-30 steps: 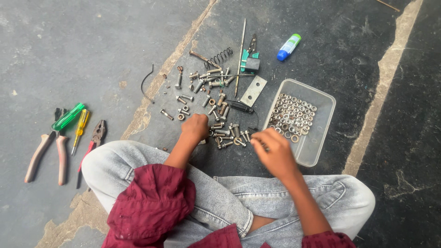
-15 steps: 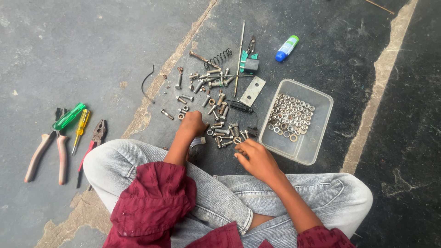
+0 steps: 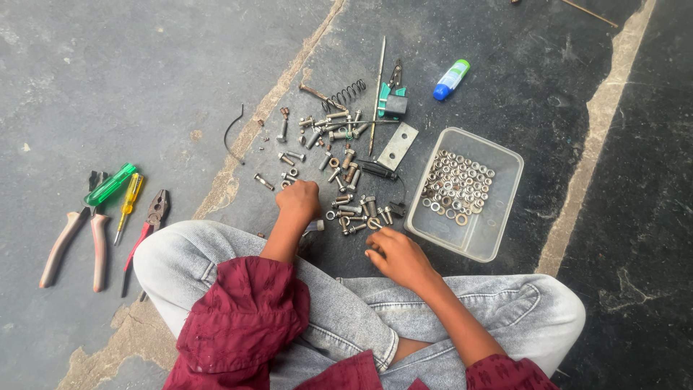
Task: The person picks up bolts and nuts from a pile on the floor and places them into a transparent plastic container.
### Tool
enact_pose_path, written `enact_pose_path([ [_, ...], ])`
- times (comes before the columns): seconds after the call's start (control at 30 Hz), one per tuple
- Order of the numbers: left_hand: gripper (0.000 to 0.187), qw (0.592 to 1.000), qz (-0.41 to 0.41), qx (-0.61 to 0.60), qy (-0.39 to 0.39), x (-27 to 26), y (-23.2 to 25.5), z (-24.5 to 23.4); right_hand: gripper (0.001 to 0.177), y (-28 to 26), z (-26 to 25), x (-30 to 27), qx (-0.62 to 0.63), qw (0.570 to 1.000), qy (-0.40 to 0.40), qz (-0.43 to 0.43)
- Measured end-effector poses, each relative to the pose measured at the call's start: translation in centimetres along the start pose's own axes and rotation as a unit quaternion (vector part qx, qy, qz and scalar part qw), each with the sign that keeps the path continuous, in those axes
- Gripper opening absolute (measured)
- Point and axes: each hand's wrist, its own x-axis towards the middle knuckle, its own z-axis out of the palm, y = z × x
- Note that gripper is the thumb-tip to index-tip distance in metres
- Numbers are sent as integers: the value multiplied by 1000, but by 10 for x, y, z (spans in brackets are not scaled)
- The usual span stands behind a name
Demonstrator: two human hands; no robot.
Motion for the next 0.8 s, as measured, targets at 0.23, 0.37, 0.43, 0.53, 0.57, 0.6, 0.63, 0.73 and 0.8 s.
enact_pose_path([
  [0.23,30,1000,8,-6,2,-2,0,-3,24,3,6,2,-32,999,-31,21],
  [0.37,30,1000,12,-11,2,2,4,-2,24,6,10,3,-50,997,-50,21],
  [0.43,31,1000,13,-12,-1,5,4,1,24,6,12,4,-53,997,-58,22],
  [0.53,29,999,16,-33,29,10,5,5,23,7,14,4,-68,995,-68,10],
  [0.57,28,998,29,-39,47,12,5,7,23,6,14,3,-67,995,-74,12],
  [0.6,26,996,42,-46,65,13,6,8,23,6,14,3,-66,994,-81,14],
  [0.63,26,996,41,-46,66,14,7,10,23,5,14,3,-66,994,-82,13],
  [0.73,24,986,66,-59,144,16,16,9,23,4,13,5,-66,995,-79,8],
  [0.8,32,955,143,-80,247,15,21,5,22,4,14,5,-66,994,-87,21],
])
